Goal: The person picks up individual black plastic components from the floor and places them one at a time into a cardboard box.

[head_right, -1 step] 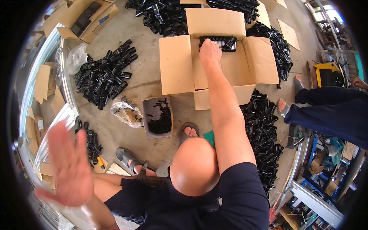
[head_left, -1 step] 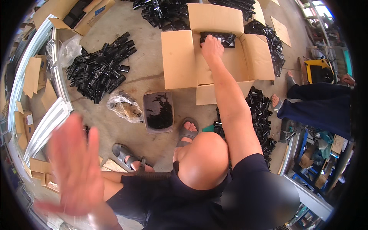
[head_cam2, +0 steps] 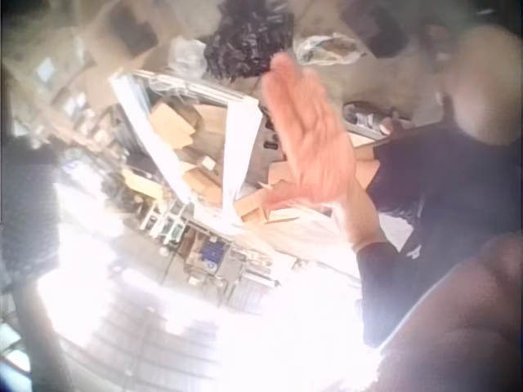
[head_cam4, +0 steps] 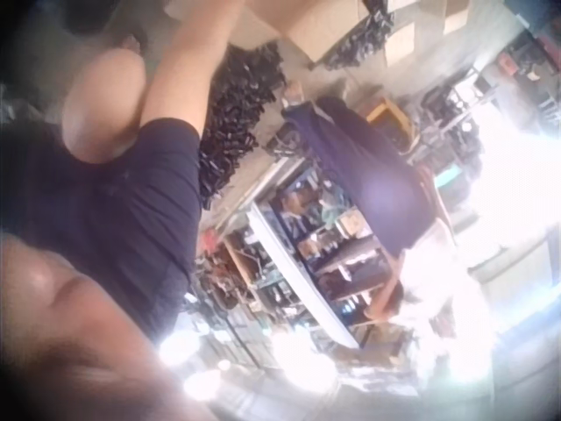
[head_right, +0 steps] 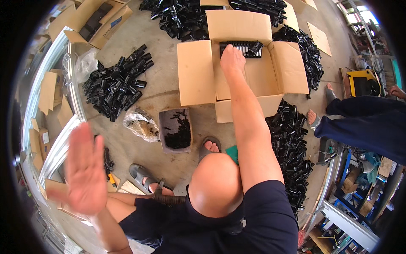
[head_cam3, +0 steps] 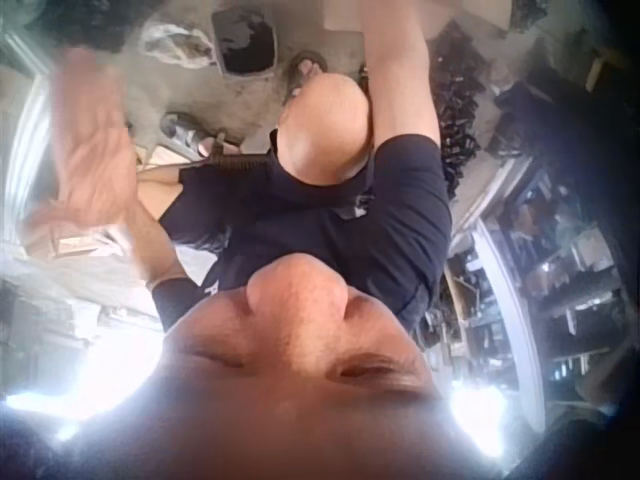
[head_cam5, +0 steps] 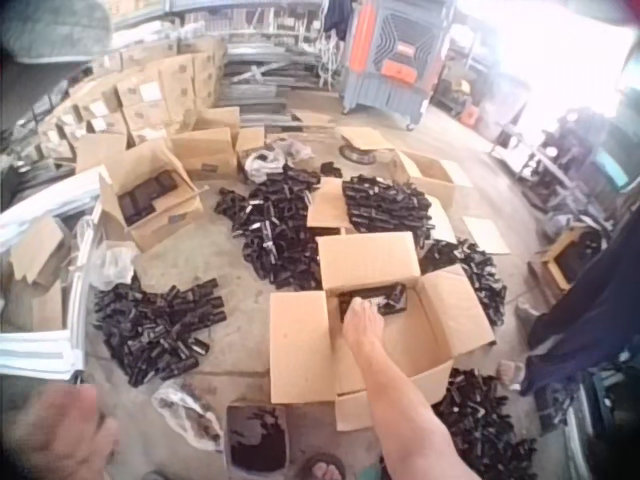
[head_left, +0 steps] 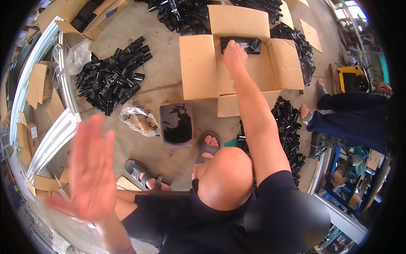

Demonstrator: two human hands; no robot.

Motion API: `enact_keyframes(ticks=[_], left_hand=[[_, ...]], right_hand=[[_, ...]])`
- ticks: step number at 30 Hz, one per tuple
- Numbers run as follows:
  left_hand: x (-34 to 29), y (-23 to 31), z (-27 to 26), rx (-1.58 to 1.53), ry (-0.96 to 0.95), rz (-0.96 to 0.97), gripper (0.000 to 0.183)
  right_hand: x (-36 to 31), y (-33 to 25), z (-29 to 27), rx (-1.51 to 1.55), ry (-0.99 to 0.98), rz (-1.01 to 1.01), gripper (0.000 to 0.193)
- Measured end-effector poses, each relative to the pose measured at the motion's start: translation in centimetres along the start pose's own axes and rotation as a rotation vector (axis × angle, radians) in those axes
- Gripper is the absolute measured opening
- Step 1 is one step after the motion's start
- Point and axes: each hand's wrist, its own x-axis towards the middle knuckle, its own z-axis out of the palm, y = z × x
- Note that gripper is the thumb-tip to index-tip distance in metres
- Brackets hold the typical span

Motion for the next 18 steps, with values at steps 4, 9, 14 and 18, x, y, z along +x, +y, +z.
enact_keyframes(ticks=[4, 9, 14, 18], left_hand=[[-6.1, -5.9, -7.2, 0.066, 0.595, -0.396, 0.086], [-6.0, -7.0, -5.6, 0.179, 0.518, -0.522, 0.078], [-6.0, -6.7, -3.5, 0.175, 0.413, -0.572, 0.064], [-6.8, -7.4, -3.2, 0.219, 0.327, -0.611, 0.061]], right_hand=[[-0.8, -2.3, -1.2, 0.021, -0.068, -0.012, 0.027], [-1.4, -3.7, 0.5, 0.089, -0.109, 0.063, 0.030], [-2.6, -1.4, 1.1, 0.433, -0.113, 0.252, 0.035], [-6.2, -0.2, -3.4, 0.897, -0.277, 0.196, 0.026]])
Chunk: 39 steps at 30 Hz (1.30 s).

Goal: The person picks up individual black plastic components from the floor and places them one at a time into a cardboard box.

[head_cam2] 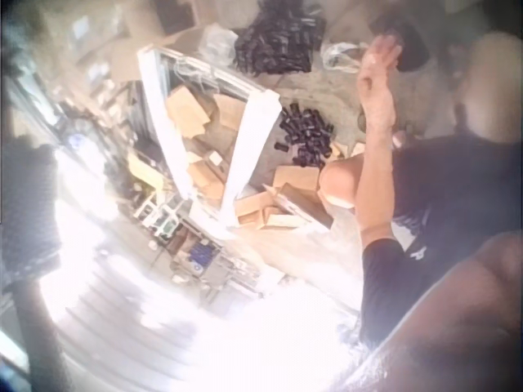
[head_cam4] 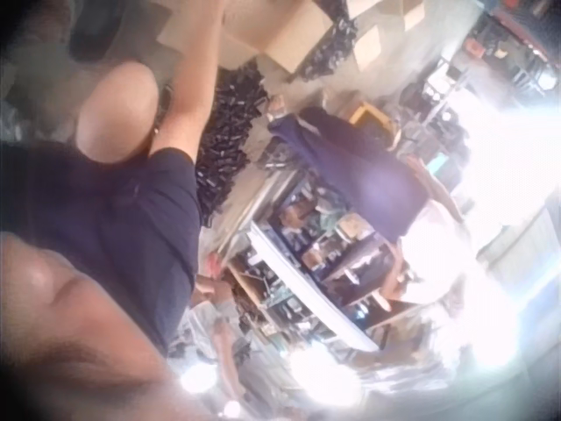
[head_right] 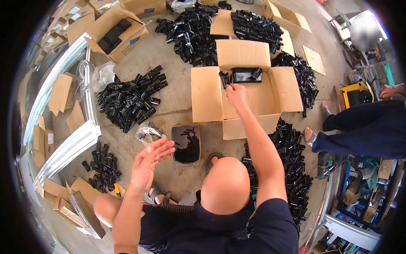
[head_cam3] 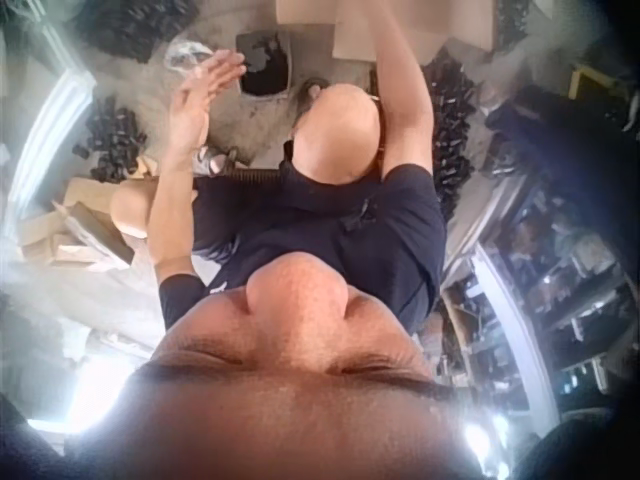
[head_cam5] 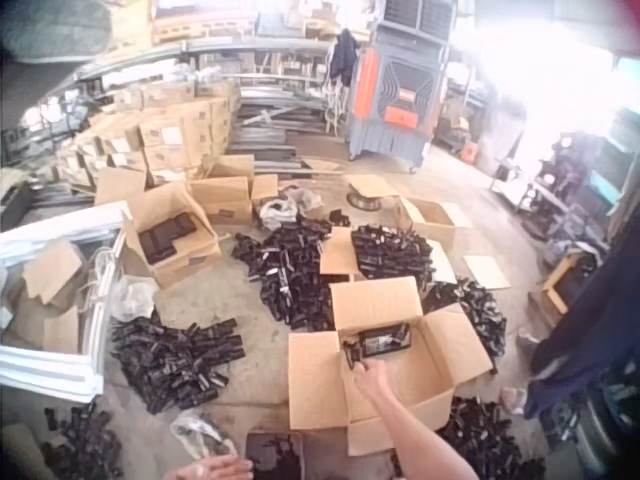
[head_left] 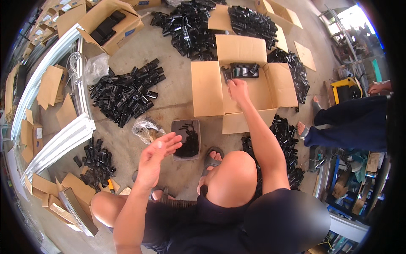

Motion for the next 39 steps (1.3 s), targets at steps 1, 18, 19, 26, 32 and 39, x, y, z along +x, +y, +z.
enact_keyframes(ticks=[1, 18, 19, 26, 32, 39], left_hand=[[-0.7, 0.1, 0.0, -0.011, 0.021, 0.018, 0.061], [-4.1, 0.1, 0.7, -0.562, 0.135, 0.321, 0.034], [-4.4, -0.2, 0.3, -0.584, 0.133, 0.308, 0.033], [-5.1, -1.6, -0.9, -0.644, 0.229, 0.152, 0.033], [-5.3, -1.3, -2.5, -0.623, 0.056, 0.256, 0.027], [-5.5, 0.0, -1.9, -0.563, 0.048, 0.257, 0.027]], right_hand=[[-3.3, -4.4, -0.4, 0.174, -0.153, 0.053, 0.025], [-33.4, -21.8, 1.9, 0.252, -0.628, -0.649, 0.036], [-33.7, -21.3, 2.6, 0.336, -0.654, -0.563, 0.034], [-31.5, -19.3, 5.7, 0.302, -0.556, -0.512, 0.037], [-30.9, -20.5, 5.8, 0.457, -0.613, -0.507, 0.030], [-31.9, -20.0, 5.1, 0.092, -0.308, -0.826, 0.032]])
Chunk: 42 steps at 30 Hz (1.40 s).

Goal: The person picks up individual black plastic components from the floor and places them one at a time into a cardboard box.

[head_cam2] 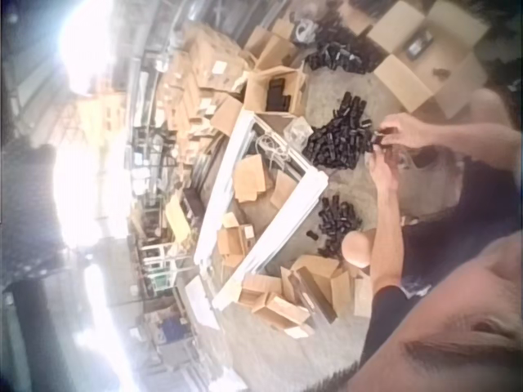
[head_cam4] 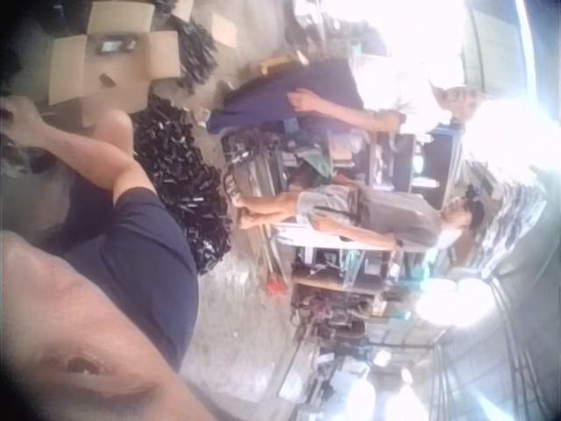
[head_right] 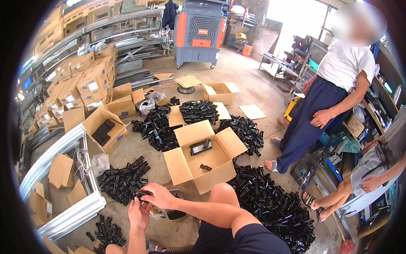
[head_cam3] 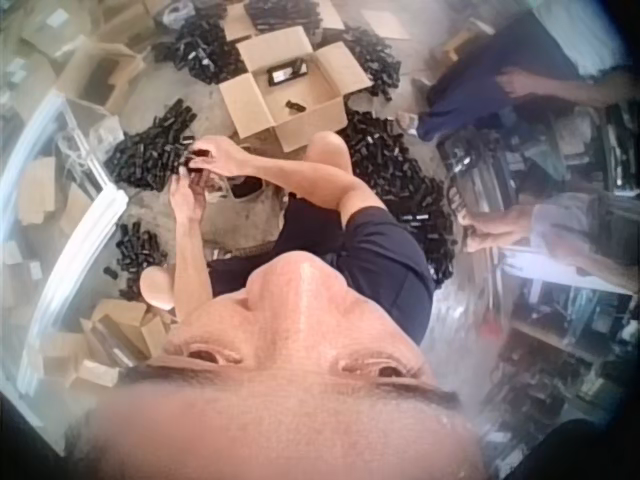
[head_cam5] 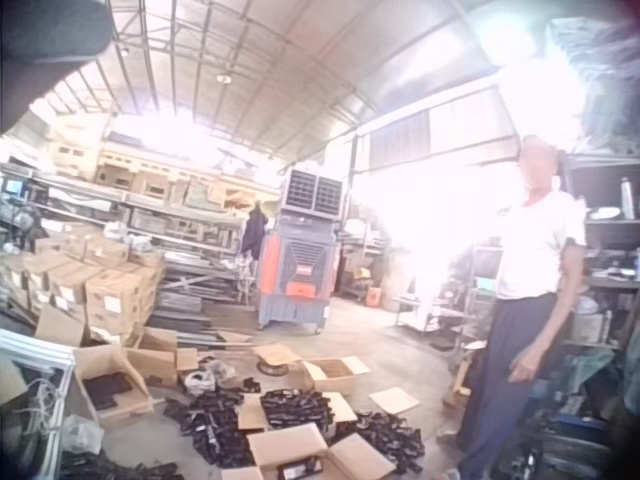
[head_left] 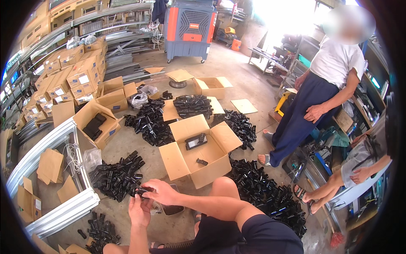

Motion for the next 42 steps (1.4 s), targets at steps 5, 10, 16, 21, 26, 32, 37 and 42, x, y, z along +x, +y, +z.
enact_keyframes(ticks=[5, 10, 16, 21, 26, 32, 37, 42], left_hand=[[0.5, 0.2, -0.5, -0.042, -0.052, -0.013, 0.027], [1.2, -0.4, -0.6, -0.129, -0.004, -0.014, 0.015], [0.8, 0.5, 0.3, -0.094, -0.062, 0.009, 0.025], [0.7, 1.0, 1.8, -0.109, -0.056, 0.042, 0.032], [0.6, 1.5, 0.6, -0.133, -0.124, 0.074, 0.034], [0.4, 0.8, 1.1, -0.042, -0.084, 0.042, 0.028], [-0.1, 0.7, 0.9, -0.030, -0.085, 0.110, 0.031], [-0.2, 1.1, 1.2, 0.003, -0.015, 0.118, 0.022]], right_hand=[[0.0, 0.9, 0.5, -0.050, 0.053, -0.085, 0.036], [-0.3, -0.8, -0.5, 0.094, 0.110, -0.026, 0.036], [-0.4, -0.3, -0.8, 0.249, 0.063, 0.009, 0.034], [0.4, -0.4, -1.4, 0.337, 0.227, -0.088, 0.034], [1.2, -0.9, -0.2, 0.465, 0.133, -0.041, 0.033], [-0.3, -1.3, 0.3, 0.522, 0.096, 0.064, 0.037], [-0.5, -0.6, 1.4, 0.302, 0.115, -0.056, 0.041], [0.0, -0.9, 1.5, 0.184, -0.005, -0.024, 0.053]])
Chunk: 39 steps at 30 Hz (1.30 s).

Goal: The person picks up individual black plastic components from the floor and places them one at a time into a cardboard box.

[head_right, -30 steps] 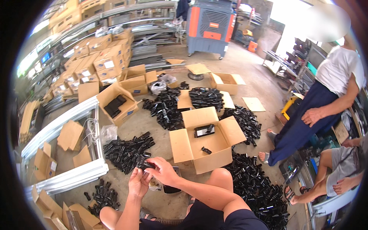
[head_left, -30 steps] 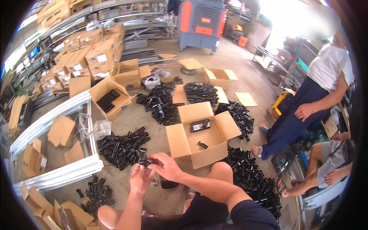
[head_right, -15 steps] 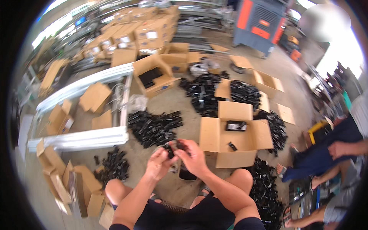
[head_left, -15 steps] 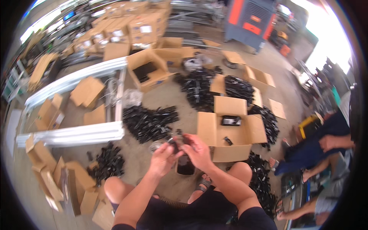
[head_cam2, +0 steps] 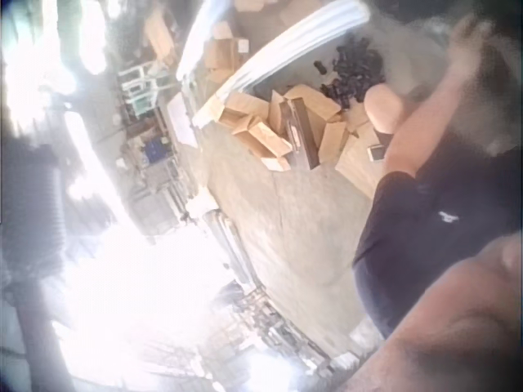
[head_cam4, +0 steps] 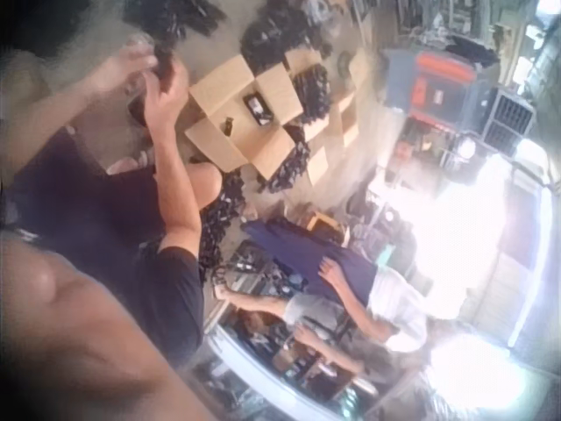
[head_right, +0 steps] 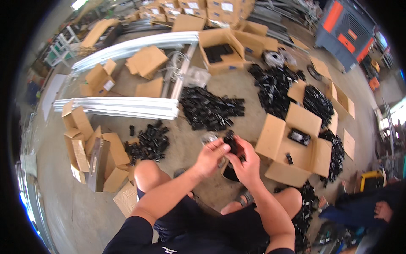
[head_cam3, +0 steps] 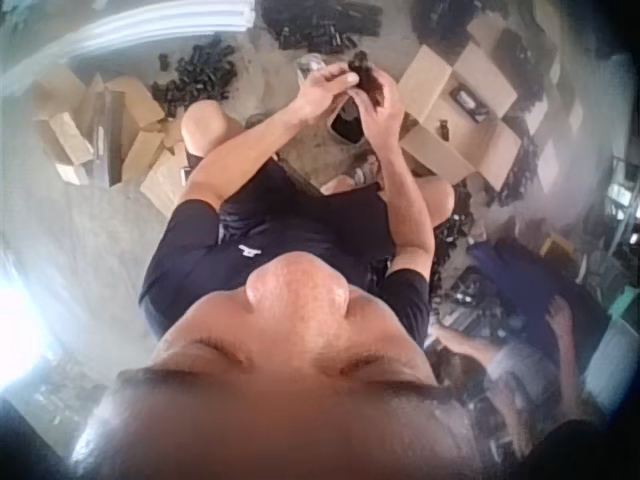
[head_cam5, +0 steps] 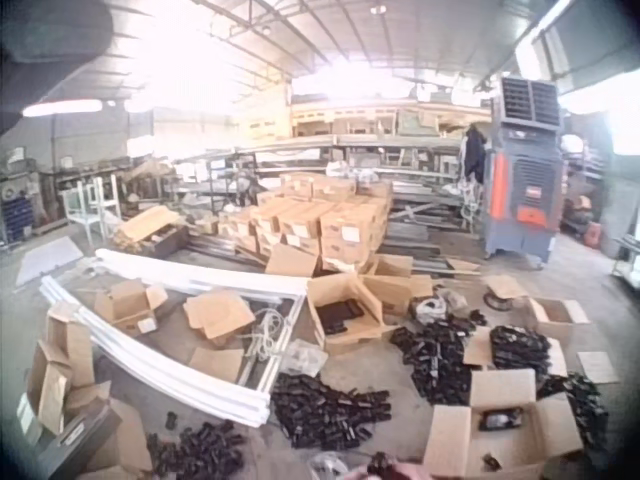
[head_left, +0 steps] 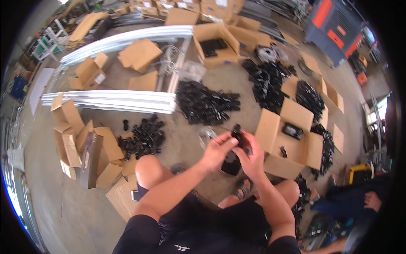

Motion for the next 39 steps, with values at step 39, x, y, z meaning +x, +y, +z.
enact_keyframes(ticks=[39], left_hand=[[-0.2, 1.9, 0.2, 0.175, -0.154, 0.130, 0.034]], right_hand=[[-1.4, 0.9, 0.4, 0.179, 0.077, -0.219, 0.058]])
